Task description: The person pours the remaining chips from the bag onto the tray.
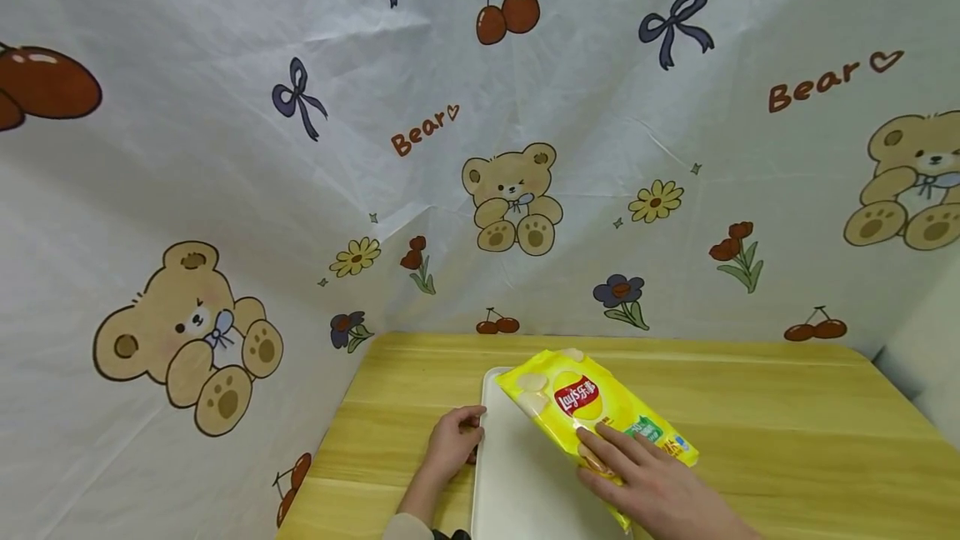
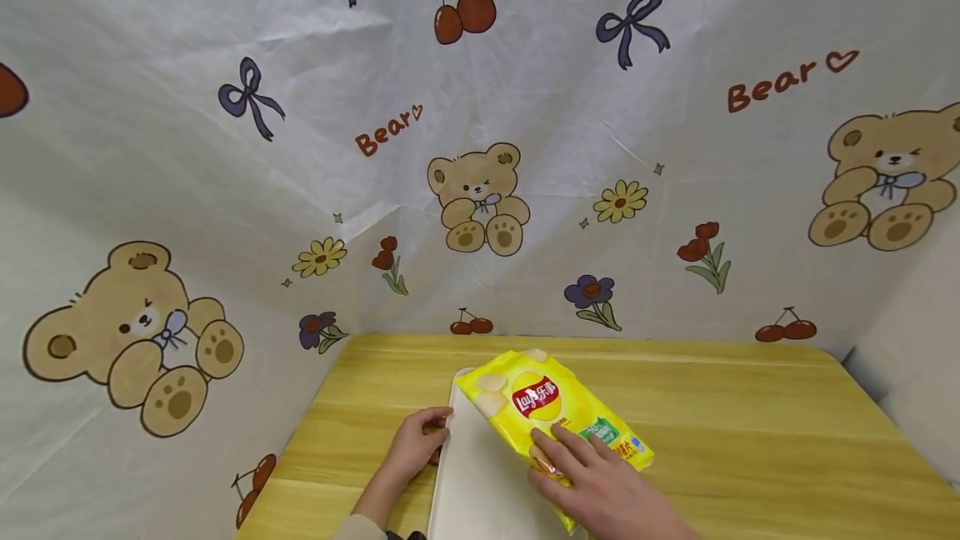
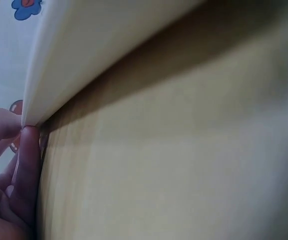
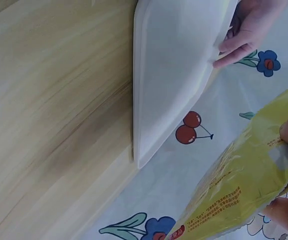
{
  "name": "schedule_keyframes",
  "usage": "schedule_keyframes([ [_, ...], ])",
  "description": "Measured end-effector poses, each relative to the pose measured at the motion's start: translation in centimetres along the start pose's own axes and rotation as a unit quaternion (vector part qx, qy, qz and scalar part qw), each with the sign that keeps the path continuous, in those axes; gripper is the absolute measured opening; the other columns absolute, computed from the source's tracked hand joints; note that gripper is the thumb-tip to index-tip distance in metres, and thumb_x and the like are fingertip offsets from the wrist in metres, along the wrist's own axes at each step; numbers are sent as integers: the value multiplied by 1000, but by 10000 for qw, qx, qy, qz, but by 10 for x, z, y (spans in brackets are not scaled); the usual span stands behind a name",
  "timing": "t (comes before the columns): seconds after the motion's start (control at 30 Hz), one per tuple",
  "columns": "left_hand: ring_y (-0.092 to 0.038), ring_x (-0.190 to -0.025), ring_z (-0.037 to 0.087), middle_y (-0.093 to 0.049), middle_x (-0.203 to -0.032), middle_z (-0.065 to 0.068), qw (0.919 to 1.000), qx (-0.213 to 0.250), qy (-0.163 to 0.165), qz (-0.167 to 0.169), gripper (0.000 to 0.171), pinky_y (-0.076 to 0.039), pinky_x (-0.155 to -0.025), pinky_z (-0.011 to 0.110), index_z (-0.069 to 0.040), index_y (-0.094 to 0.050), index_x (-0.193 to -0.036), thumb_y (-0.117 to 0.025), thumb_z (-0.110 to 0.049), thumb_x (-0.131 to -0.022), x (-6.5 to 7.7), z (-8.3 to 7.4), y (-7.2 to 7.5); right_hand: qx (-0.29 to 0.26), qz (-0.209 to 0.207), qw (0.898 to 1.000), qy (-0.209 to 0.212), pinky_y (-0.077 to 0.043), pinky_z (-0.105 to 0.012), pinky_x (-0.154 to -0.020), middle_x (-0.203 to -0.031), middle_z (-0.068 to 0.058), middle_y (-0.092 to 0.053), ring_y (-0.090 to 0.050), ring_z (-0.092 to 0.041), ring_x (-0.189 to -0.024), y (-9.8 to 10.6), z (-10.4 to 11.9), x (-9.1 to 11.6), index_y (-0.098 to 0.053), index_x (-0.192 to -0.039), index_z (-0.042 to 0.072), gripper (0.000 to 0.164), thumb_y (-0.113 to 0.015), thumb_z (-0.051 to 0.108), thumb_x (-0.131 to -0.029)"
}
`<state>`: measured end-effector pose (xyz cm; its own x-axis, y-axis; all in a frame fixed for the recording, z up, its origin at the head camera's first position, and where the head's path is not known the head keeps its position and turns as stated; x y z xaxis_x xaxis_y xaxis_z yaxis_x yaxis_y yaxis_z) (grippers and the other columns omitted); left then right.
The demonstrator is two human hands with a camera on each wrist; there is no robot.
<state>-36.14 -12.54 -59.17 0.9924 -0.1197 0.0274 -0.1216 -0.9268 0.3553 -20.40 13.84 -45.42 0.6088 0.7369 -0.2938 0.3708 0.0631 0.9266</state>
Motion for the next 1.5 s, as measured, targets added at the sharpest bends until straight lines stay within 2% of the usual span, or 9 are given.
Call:
schedule_keyframes([
  [0.13, -53, -63, 14, -56, -98, 7, 10000, -9, 12, -18, 34, -52, -47, 28, -10, -65, -121, -63, -5, -88, -1, -1, 0, -108, 154, 9998, -12, -54, -47, -90, -154, 2, -34, -47, -24, -129, 0, 2, -2, -39, -141, 43, 74, -35, 84, -79],
  [0.37, -53, -63, 14, -56, -97, 7, 10000, -25, -15, -3, 34, -53, -46, 28, -9, -65, -122, -63, -5, -88, 0, -3, 1, -55, -136, 9998, 159, -56, -41, -87, -153, 1, -35, -47, -22, -129, 2, 5, -3, -39, -141, 42, 71, -37, 81, -81],
  [0.57, -53, -62, 14, -56, -97, 7, 10000, -45, 20, -25, 33, -52, -47, 28, -10, -65, -121, -63, -6, -88, 0, -3, 0, -169, -52, 9998, 90, -56, -39, -87, -153, 3, -36, -47, -20, -128, 2, 6, -3, -39, -141, 42, 70, -38, 80, -82],
  [0.93, -54, -62, 14, -57, -99, 7, 10000, -38, -21, 22, 33, -52, -48, 26, -10, -64, -123, -61, -5, -90, 2, -4, 1, -854, 336, 9950, -381, -58, -38, -82, -155, 8, -30, -44, -19, -132, 7, 8, -6, -31, -144, 48, 81, -40, 86, -73],
  [1.13, -54, -64, 14, -57, -99, 8, 9999, -84, -58, -11, 32, -52, -49, 26, -10, -65, -121, -62, -5, -89, 2, -4, 0, -1403, 281, 9872, -698, -58, -29, -73, -155, 11, -28, -53, -13, -116, 8, 8, -9, -31, -141, 51, 81, -47, 86, -70],
  [1.2, -54, -66, 14, -57, -99, 8, 9999, -76, -83, -27, 32, -52, -49, 26, -10, -65, -120, -63, -6, -89, 1, -3, 0, -1644, 259, 9832, -753, -58, -25, -72, -155, 10, -27, -55, -12, -109, 9, 7, -10, -30, -141, 51, 78, -55, 79, -72],
  [1.33, -54, -67, 14, -58, -99, 8, 9999, -17, -102, -34, 31, -52, -48, 26, -9, -66, -119, -63, -5, -88, -1, -3, 1, -2073, 76, 9749, -803, -54, -15, -68, -152, 7, -33, -54, -7, -89, 10, 4, -15, -34, -142, 47, 80, -79, 32, -78],
  [1.43, -53, -68, 14, -57, -99, 7, 10000, 26, -78, -16, 31, -52, -48, 26, -9, -66, -119, -63, -5, -88, -1, -2, 1, -2152, -139, 9726, -867, -53, -13, -68, -148, 6, -38, -53, -7, -86, 12, 1, -18, -37, -140, 45, 96, -81, -3, -69],
  [1.5, -53, -68, 14, -57, -99, 8, 9999, 60, -94, -3, 32, -52, -48, 26, -8, -66, -119, -63, -5, -88, -1, -3, 1, -2199, -323, 9708, -907, -53, -13, -68, -147, 7, -39, -55, -7, -87, 13, 0, -19, -39, -140, 44, 99, -78, -11, -67],
])
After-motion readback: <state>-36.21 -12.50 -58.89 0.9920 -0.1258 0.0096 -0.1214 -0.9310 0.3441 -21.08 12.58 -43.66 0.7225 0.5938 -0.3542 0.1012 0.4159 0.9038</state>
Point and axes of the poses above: each hand's wrist, its own x-axis away from the middle knuckle, its own y-axis out of the back of the hand, z = x × y, the point moved 6 cm from there along -x, towards the middle knuckle
